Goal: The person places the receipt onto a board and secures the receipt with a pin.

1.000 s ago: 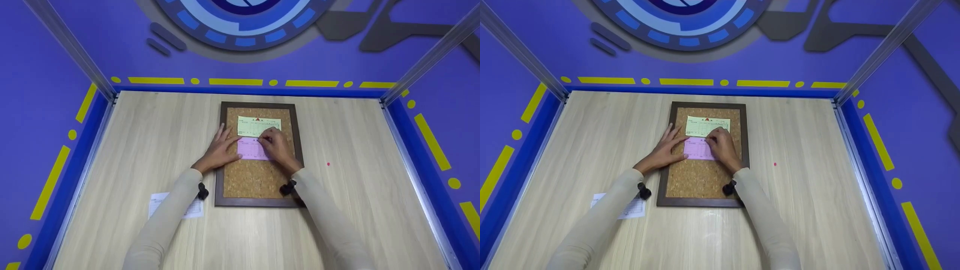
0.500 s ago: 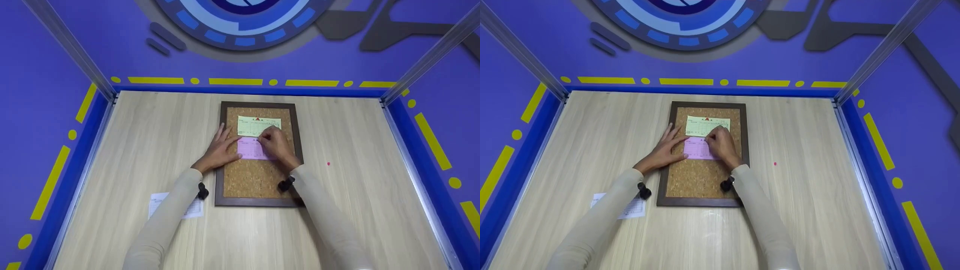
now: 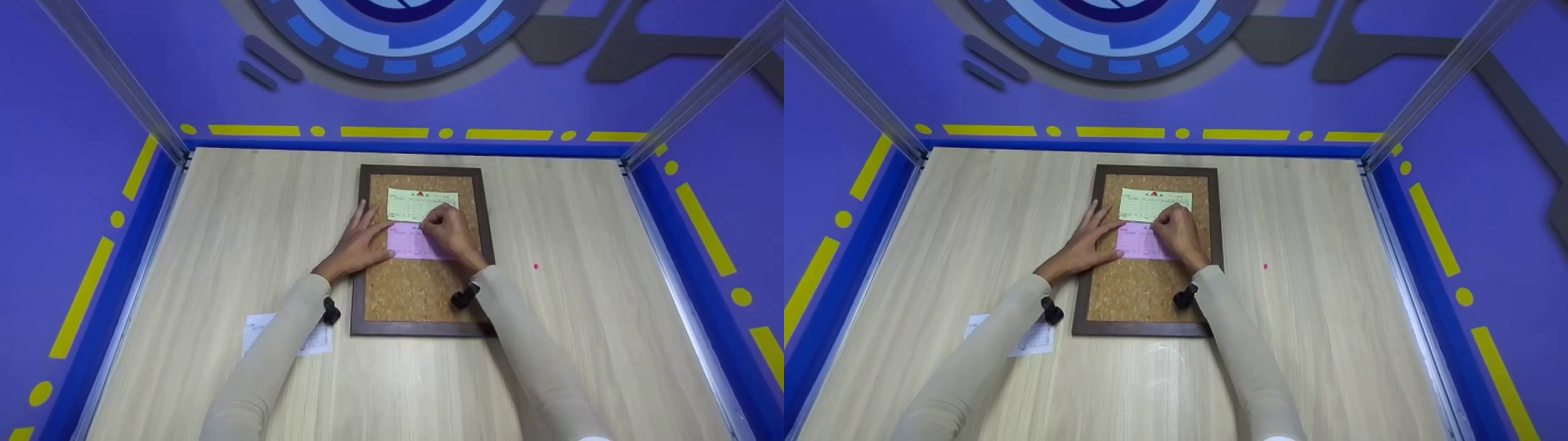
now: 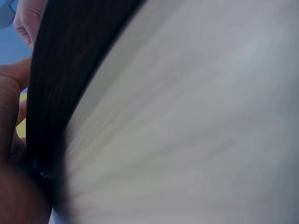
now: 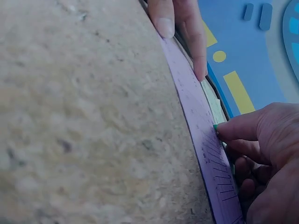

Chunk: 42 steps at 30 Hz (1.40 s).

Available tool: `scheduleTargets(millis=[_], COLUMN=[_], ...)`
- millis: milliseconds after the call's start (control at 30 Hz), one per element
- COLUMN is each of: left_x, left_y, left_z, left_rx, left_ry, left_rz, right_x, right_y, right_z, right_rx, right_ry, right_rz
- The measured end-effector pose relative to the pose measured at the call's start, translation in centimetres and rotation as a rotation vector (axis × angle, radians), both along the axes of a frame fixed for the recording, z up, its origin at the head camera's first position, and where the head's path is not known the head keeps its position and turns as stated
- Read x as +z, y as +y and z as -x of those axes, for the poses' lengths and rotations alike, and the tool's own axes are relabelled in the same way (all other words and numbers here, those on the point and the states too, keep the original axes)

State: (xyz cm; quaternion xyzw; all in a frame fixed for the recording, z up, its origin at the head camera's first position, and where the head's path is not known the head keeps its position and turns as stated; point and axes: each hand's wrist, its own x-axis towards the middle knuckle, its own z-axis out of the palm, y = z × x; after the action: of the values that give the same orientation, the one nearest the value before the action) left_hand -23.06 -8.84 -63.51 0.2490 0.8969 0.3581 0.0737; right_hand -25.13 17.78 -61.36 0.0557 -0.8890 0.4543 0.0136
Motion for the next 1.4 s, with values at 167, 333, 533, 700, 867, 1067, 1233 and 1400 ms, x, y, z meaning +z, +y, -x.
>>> scheduleTargets(millis=[167, 333, 533, 700, 867, 1067, 1233, 1400], left_x=[-0.4, -1.0, -1.3, -0.9, -0.2, -0.2, -0.3, 0.1], left_y=[0.0, -0.1, -0.1, -0.1, -0.1, 0.0, 0.0, -0.1], left_z=[0.1, 0.2, 0.3, 0.1, -0.2, -0.2, -0.1, -0.1], left_rx=[0.006, 0.005, 0.004, 0.010, 0.015, 0.016, 0.010, 0.009], left_ry=[-0.006, -0.015, -0.012, -0.017, -0.014, -0.018, -0.021, -0.028], left_rz=[-0.041, -0.062, -0.061, -0.040, -0.010, -0.021, -0.046, -0.038], right_x=[-0.3, -0.4, -0.7, -1.0, -1.2, -1.1, -0.9, -1.1], right_y=[-0.1, -0.2, -0.1, 0.0, 0.2, 0.5, 0.6, 0.7], right_z=[-0.1, -0.4, -0.4, -0.4, -0.5, -0.7, -0.7, -0.5], right_rx=[-0.020, -0.037, -0.020, 0.025, 0.069, 0.084, 0.088, 0.089], right_ry=[0.015, 0.016, 0.091, 0.151, 0.161, 0.173, 0.170, 0.198], right_rz=[0.000, -0.021, -0.077, -0.123, -0.143, -0.123, -0.093, -0.074])
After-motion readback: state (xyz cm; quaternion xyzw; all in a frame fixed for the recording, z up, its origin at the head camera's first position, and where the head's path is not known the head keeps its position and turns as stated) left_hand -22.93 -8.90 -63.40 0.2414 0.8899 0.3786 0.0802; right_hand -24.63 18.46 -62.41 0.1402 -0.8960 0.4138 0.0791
